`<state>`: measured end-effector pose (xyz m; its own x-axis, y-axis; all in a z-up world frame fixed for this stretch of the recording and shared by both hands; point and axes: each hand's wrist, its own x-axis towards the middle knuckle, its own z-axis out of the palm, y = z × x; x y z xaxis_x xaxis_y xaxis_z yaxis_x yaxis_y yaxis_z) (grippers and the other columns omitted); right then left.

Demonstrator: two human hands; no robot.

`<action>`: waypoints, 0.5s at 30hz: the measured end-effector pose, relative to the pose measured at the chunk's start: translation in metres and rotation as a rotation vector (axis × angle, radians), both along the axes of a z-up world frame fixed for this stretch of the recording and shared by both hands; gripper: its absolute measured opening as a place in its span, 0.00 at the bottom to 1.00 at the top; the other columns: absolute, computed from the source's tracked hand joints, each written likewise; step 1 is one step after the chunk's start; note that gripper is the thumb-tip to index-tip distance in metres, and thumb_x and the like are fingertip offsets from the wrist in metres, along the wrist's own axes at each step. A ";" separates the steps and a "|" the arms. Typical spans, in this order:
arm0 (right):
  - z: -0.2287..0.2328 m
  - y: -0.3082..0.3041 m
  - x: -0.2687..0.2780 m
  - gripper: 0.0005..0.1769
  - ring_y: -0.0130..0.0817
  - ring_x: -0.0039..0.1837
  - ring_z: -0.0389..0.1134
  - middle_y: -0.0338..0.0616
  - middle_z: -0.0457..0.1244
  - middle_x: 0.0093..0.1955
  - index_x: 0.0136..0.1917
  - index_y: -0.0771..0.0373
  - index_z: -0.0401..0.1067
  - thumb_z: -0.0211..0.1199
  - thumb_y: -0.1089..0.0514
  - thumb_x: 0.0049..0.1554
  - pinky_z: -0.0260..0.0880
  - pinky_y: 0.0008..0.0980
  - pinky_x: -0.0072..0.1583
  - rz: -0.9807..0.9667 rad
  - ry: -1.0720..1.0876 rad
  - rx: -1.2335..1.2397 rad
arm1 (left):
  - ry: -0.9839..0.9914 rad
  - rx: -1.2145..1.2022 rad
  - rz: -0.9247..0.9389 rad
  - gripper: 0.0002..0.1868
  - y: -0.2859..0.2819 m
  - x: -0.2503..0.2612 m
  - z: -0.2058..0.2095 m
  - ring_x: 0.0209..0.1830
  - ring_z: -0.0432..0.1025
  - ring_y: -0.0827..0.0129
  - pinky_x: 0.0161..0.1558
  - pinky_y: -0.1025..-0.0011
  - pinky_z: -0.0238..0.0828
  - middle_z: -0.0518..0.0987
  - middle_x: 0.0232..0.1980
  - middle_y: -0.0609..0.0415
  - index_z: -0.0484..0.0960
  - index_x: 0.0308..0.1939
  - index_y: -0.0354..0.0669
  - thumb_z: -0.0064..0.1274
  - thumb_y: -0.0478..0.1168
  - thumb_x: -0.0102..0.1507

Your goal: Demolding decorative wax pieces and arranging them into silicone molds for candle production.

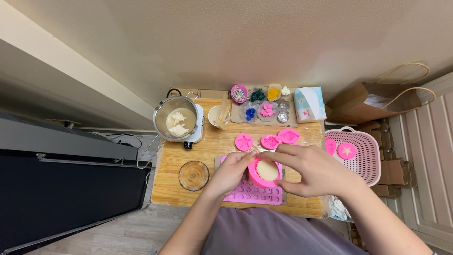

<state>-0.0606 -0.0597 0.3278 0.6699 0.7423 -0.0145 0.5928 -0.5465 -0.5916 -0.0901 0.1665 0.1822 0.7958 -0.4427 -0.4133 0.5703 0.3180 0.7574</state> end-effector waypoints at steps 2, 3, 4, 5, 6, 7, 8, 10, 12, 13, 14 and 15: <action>-0.001 0.002 -0.001 0.38 0.47 0.46 0.71 0.45 0.67 0.47 0.68 0.53 0.69 0.71 0.51 0.43 0.72 0.44 0.44 0.008 0.007 -0.020 | -0.014 0.002 -0.008 0.19 0.001 0.000 -0.001 0.28 0.70 0.81 0.31 0.78 0.67 0.79 0.32 0.60 0.83 0.42 0.40 0.44 0.50 0.75; -0.002 0.003 -0.002 0.37 0.46 0.46 0.71 0.44 0.67 0.47 0.67 0.52 0.71 0.71 0.50 0.44 0.72 0.44 0.43 0.017 -0.019 -0.037 | -0.011 0.008 -0.015 0.19 0.002 0.001 0.001 0.27 0.71 0.80 0.31 0.78 0.68 0.79 0.32 0.60 0.83 0.43 0.40 0.44 0.50 0.75; -0.004 0.004 -0.003 0.36 0.46 0.45 0.71 0.43 0.67 0.48 0.67 0.51 0.72 0.72 0.50 0.44 0.72 0.44 0.42 0.026 -0.044 -0.053 | -0.008 0.014 -0.022 0.20 0.002 0.001 0.003 0.27 0.72 0.80 0.30 0.77 0.68 0.80 0.32 0.59 0.83 0.43 0.39 0.44 0.51 0.75; -0.006 0.003 -0.004 0.36 0.46 0.45 0.71 0.43 0.67 0.48 0.67 0.51 0.72 0.72 0.50 0.44 0.72 0.44 0.42 0.026 -0.043 -0.054 | -0.007 0.013 -0.023 0.20 0.001 0.001 0.008 0.27 0.72 0.80 0.30 0.77 0.68 0.80 0.32 0.59 0.83 0.43 0.39 0.44 0.51 0.75; -0.008 0.004 -0.005 0.35 0.44 0.44 0.71 0.42 0.67 0.49 0.66 0.51 0.73 0.72 0.50 0.44 0.72 0.43 0.40 0.026 -0.071 -0.054 | 0.019 0.020 -0.022 0.20 0.001 0.002 0.013 0.28 0.73 0.79 0.30 0.77 0.70 0.80 0.33 0.59 0.83 0.43 0.40 0.44 0.51 0.74; -0.010 0.004 -0.006 0.34 0.43 0.43 0.71 0.41 0.67 0.49 0.66 0.50 0.74 0.72 0.50 0.45 0.72 0.42 0.39 0.026 -0.099 -0.054 | 0.046 0.027 -0.021 0.20 0.001 0.003 0.018 0.28 0.74 0.79 0.30 0.77 0.71 0.81 0.33 0.58 0.83 0.44 0.40 0.43 0.51 0.73; -0.012 0.003 -0.006 0.34 0.43 0.43 0.71 0.41 0.67 0.49 0.66 0.50 0.74 0.72 0.50 0.45 0.72 0.42 0.39 0.027 -0.099 -0.054 | 0.045 0.026 -0.020 0.20 0.001 0.003 0.019 0.28 0.74 0.79 0.30 0.77 0.71 0.81 0.33 0.58 0.83 0.44 0.40 0.43 0.51 0.73; -0.015 0.001 -0.007 0.30 0.41 0.41 0.72 0.39 0.68 0.47 0.62 0.52 0.74 0.72 0.50 0.45 0.72 0.41 0.37 0.024 -0.135 -0.033 | 0.080 0.007 -0.012 0.20 0.001 0.002 0.021 0.29 0.76 0.78 0.31 0.76 0.73 0.82 0.35 0.57 0.83 0.44 0.39 0.43 0.50 0.73; -0.013 0.003 -0.006 0.30 0.41 0.41 0.72 0.39 0.68 0.45 0.60 0.53 0.74 0.73 0.50 0.44 0.72 0.41 0.37 0.026 -0.136 -0.035 | 0.070 -0.002 -0.017 0.19 0.002 0.002 0.019 0.29 0.75 0.78 0.31 0.76 0.72 0.82 0.35 0.57 0.83 0.44 0.39 0.43 0.50 0.73; -0.012 0.004 -0.006 0.29 0.40 0.40 0.72 0.38 0.68 0.44 0.59 0.54 0.74 0.73 0.50 0.44 0.72 0.41 0.37 0.027 -0.139 -0.037 | 0.059 -0.011 -0.024 0.19 0.003 0.001 0.018 0.30 0.75 0.78 0.31 0.76 0.72 0.82 0.35 0.57 0.83 0.44 0.38 0.43 0.50 0.73; -0.011 0.004 -0.006 0.29 0.40 0.40 0.72 0.38 0.68 0.44 0.59 0.54 0.74 0.73 0.50 0.44 0.72 0.41 0.37 0.027 -0.138 -0.038 | 0.060 -0.012 -0.024 0.19 0.004 0.000 0.015 0.30 0.75 0.78 0.31 0.76 0.72 0.82 0.35 0.57 0.83 0.44 0.38 0.43 0.50 0.73; -0.010 0.004 -0.007 0.29 0.41 0.40 0.72 0.39 0.68 0.44 0.58 0.55 0.75 0.73 0.50 0.43 0.72 0.41 0.37 0.032 -0.129 -0.041 | 0.036 -0.007 -0.046 0.20 0.004 -0.001 0.011 0.28 0.74 0.78 0.30 0.77 0.71 0.82 0.34 0.57 0.83 0.43 0.38 0.43 0.50 0.74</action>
<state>-0.0671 -0.0560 0.3182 0.6440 0.7640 0.0394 0.6803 -0.5483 -0.4864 -0.0907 0.1709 0.1937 0.7590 -0.4813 -0.4385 0.6116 0.2959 0.7338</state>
